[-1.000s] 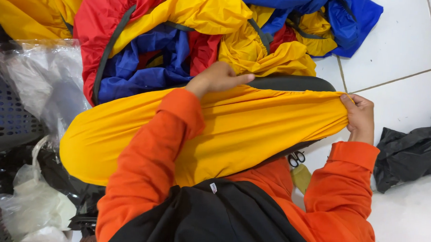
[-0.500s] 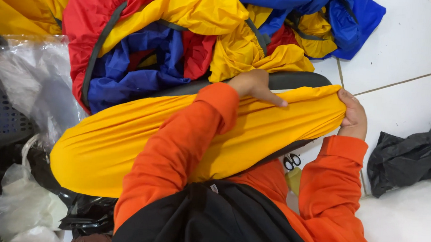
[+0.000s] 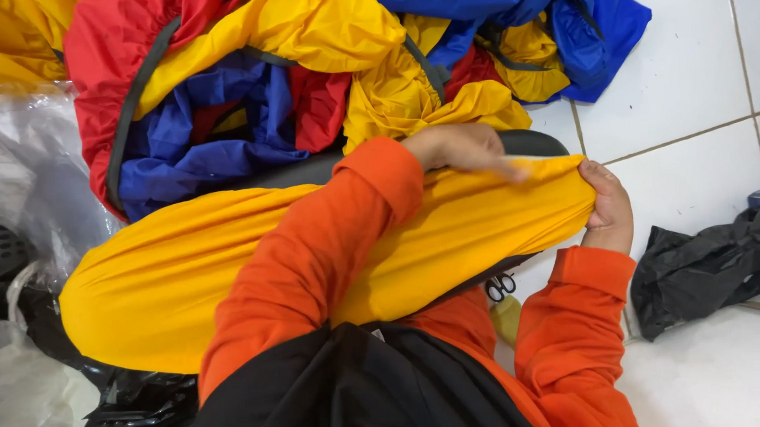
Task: Trimming excess elastic from a yellow seat cover using scissors and smoothing the fabric with a foam block.
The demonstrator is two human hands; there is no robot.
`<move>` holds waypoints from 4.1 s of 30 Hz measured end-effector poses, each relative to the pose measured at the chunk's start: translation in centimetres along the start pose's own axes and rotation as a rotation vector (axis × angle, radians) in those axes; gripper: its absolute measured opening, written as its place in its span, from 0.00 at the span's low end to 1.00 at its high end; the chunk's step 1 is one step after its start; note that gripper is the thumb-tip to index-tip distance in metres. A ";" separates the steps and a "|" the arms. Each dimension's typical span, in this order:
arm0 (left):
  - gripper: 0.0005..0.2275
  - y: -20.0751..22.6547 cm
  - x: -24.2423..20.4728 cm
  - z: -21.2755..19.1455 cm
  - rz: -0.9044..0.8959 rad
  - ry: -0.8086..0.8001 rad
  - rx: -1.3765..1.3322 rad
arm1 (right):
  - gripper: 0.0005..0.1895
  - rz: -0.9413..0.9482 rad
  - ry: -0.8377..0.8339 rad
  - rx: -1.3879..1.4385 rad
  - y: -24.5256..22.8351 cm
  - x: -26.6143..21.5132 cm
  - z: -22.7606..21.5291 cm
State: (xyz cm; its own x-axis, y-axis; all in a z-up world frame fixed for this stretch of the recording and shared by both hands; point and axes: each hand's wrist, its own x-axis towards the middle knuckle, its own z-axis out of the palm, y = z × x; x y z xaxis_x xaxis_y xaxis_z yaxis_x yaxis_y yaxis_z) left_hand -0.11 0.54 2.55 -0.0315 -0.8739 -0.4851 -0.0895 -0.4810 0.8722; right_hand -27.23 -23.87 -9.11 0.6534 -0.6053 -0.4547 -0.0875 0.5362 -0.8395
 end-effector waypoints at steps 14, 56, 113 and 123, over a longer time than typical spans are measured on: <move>0.08 -0.3 11.9 1.4 0.449 0.589 0.505 | 0.08 -0.030 0.026 0.087 -0.7 -0.1 0.5; 0.14 -22.5 -49.0 -0.2 -0.229 1.393 0.921 | 0.26 0.224 0.042 -1.589 4.2 -12.4 -2.4; 0.06 -10.0 -32.6 18.9 0.539 1.223 0.580 | 0.34 -0.833 -0.402 -1.104 0.7 -22.9 27.3; 0.23 -14.2 -33.8 17.7 -0.124 1.522 0.808 | 0.41 -0.936 -0.060 -1.404 -0.4 -13.8 19.9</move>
State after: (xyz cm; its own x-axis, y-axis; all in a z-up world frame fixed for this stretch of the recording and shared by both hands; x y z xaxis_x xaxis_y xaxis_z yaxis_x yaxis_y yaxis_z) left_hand -15.36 38.13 5.42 0.8657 -0.3438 0.3639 -0.4704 -0.8073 0.3564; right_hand -21.26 -4.07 3.41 0.8875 -0.3500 0.2998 -0.2129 -0.8884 -0.4068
